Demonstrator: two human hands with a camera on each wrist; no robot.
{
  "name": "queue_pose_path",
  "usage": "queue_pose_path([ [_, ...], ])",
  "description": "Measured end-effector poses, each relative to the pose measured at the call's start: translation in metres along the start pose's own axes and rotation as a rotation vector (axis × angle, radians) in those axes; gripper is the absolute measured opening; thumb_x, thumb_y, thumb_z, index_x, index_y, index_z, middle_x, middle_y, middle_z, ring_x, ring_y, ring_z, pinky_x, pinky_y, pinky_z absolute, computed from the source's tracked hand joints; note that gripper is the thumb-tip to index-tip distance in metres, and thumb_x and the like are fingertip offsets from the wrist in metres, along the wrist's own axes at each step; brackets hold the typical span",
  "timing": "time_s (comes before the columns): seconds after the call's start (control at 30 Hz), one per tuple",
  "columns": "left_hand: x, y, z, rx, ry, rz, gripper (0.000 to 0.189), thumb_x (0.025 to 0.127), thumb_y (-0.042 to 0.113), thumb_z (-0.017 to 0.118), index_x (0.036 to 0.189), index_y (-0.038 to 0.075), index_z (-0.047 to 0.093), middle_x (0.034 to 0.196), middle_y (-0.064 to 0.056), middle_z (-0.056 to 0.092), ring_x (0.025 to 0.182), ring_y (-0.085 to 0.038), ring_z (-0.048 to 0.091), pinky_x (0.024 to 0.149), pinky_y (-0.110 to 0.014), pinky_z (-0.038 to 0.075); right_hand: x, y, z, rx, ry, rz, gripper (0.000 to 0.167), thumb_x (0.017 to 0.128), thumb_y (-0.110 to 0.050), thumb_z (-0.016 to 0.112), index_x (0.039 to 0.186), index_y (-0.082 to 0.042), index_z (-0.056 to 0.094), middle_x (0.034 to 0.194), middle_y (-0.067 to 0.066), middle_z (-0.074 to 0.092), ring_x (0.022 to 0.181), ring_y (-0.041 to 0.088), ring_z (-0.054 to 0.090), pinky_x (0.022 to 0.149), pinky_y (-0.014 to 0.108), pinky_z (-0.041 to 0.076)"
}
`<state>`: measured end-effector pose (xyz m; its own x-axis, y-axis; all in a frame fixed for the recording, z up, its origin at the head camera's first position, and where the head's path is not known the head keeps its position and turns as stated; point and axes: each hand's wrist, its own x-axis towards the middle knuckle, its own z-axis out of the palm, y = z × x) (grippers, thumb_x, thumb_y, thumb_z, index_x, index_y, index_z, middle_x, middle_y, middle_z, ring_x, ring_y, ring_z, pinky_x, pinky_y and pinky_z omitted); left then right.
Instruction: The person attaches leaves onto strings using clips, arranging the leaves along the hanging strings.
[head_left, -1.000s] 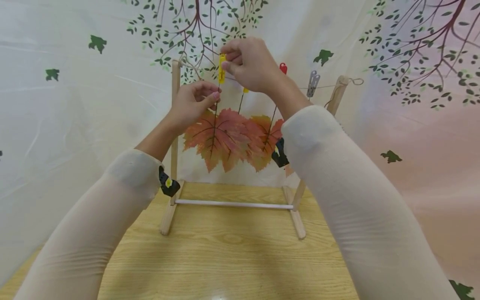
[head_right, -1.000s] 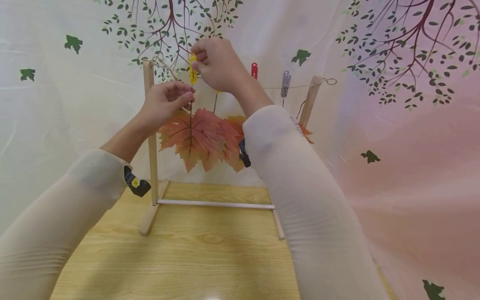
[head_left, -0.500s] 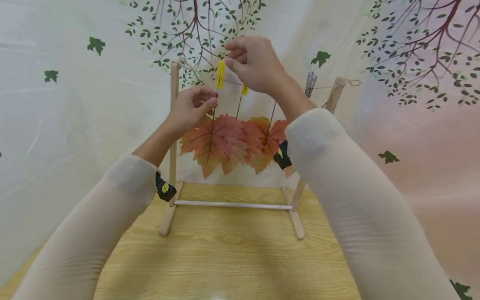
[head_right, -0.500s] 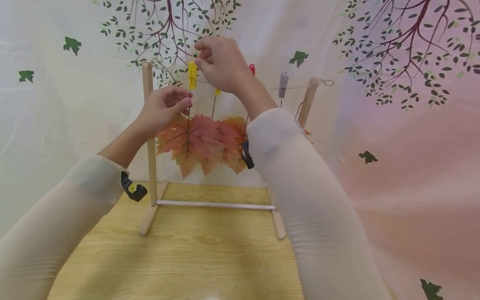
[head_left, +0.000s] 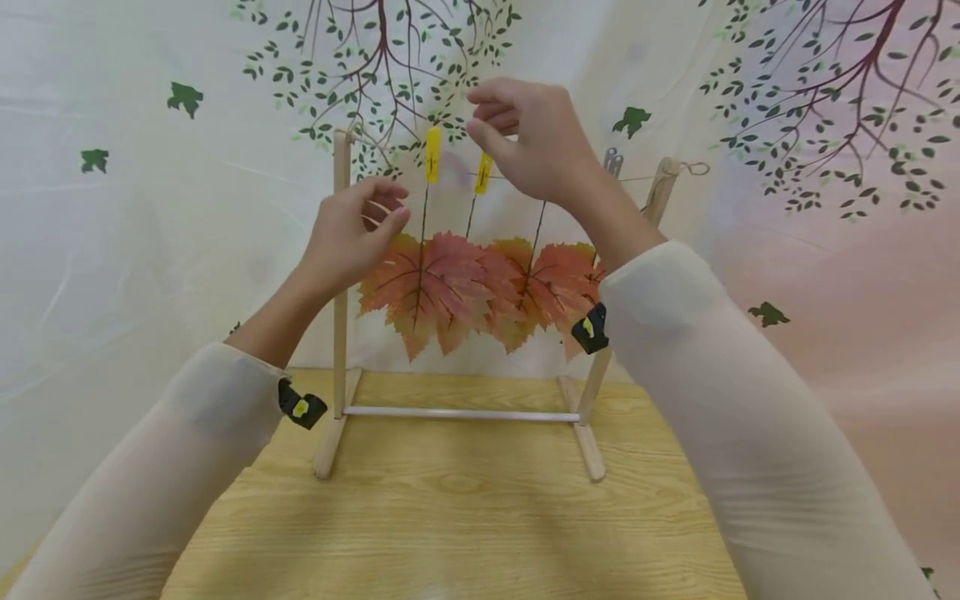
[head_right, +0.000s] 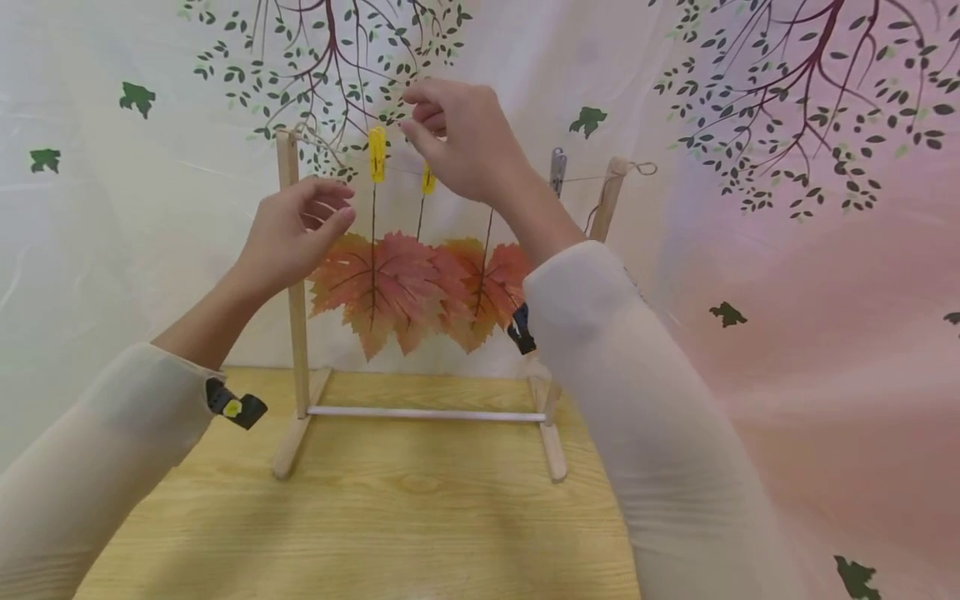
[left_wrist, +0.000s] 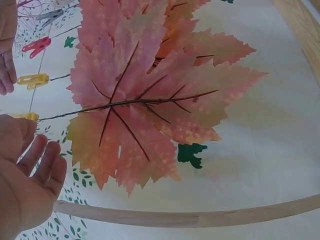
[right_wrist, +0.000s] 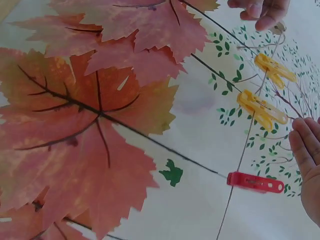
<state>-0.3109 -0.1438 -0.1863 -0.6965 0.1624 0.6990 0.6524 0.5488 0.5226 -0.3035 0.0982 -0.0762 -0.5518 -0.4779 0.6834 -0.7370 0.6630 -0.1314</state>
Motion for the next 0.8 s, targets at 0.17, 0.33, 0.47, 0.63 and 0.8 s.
queue_pose_path([
  [0.17, -0.013, -0.002, -0.004, 0.017, 0.006, 0.048, 0.028, 0.103, 0.017, 0.063, 0.126, 0.0, 0.064, 0.109, -0.014, 0.069, 0.096, -0.028, 0.069, 0.085, -0.041, 0.055, -0.022, 0.011, -0.008, -0.026, 0.03, 0.005, 0.041, 0.105, -0.03, 0.059, 0.138, -0.005, 0.062, 0.125, 0.007, 0.071, 0.112, 0.015, 0.069, 0.1, 0.027, 0.051],
  [0.33, -0.031, -0.003, -0.003, 0.026, 0.011, 0.1, 0.027, 0.103, 0.015, 0.063, 0.125, -0.001, 0.064, 0.106, -0.013, 0.07, 0.093, -0.026, 0.069, 0.083, -0.042, 0.056, -0.053, 0.03, -0.015, -0.027, 0.086, -0.013, 0.04, 0.103, -0.027, 0.065, 0.133, -0.001, 0.065, 0.121, 0.012, 0.073, 0.109, 0.023, 0.071, 0.1, 0.036, 0.053],
  [0.47, -0.047, -0.006, -0.003, 0.035, 0.012, 0.125, 0.026, 0.102, 0.013, 0.064, 0.124, -0.002, 0.065, 0.105, -0.013, 0.071, 0.093, -0.025, 0.069, 0.081, -0.042, 0.056, -0.077, 0.041, -0.018, -0.041, 0.141, -0.018, 0.039, 0.1, -0.025, 0.069, 0.131, -0.001, 0.066, 0.119, 0.014, 0.073, 0.108, 0.027, 0.072, 0.105, 0.04, 0.05],
  [0.63, -0.068, -0.011, -0.003, 0.069, -0.004, 0.166, 0.026, 0.1, 0.008, 0.066, 0.124, -0.002, 0.065, 0.107, -0.013, 0.07, 0.094, -0.025, 0.066, 0.079, -0.046, 0.056, -0.107, 0.055, -0.019, -0.066, 0.2, -0.063, 0.036, 0.097, -0.018, 0.073, 0.129, -0.001, 0.068, 0.116, 0.015, 0.074, 0.105, 0.03, 0.072, 0.102, 0.045, 0.051],
  [0.8, -0.085, -0.019, -0.003, 0.143, -0.022, 0.217, 0.026, 0.099, 0.006, 0.068, 0.124, -0.001, 0.065, 0.109, -0.014, 0.069, 0.093, -0.027, 0.066, 0.078, -0.047, 0.055, -0.142, 0.069, -0.018, -0.102, 0.234, -0.129, 0.035, 0.094, -0.009, 0.074, 0.127, 0.002, 0.069, 0.114, 0.017, 0.074, 0.103, 0.031, 0.071, 0.093, 0.049, 0.055],
])
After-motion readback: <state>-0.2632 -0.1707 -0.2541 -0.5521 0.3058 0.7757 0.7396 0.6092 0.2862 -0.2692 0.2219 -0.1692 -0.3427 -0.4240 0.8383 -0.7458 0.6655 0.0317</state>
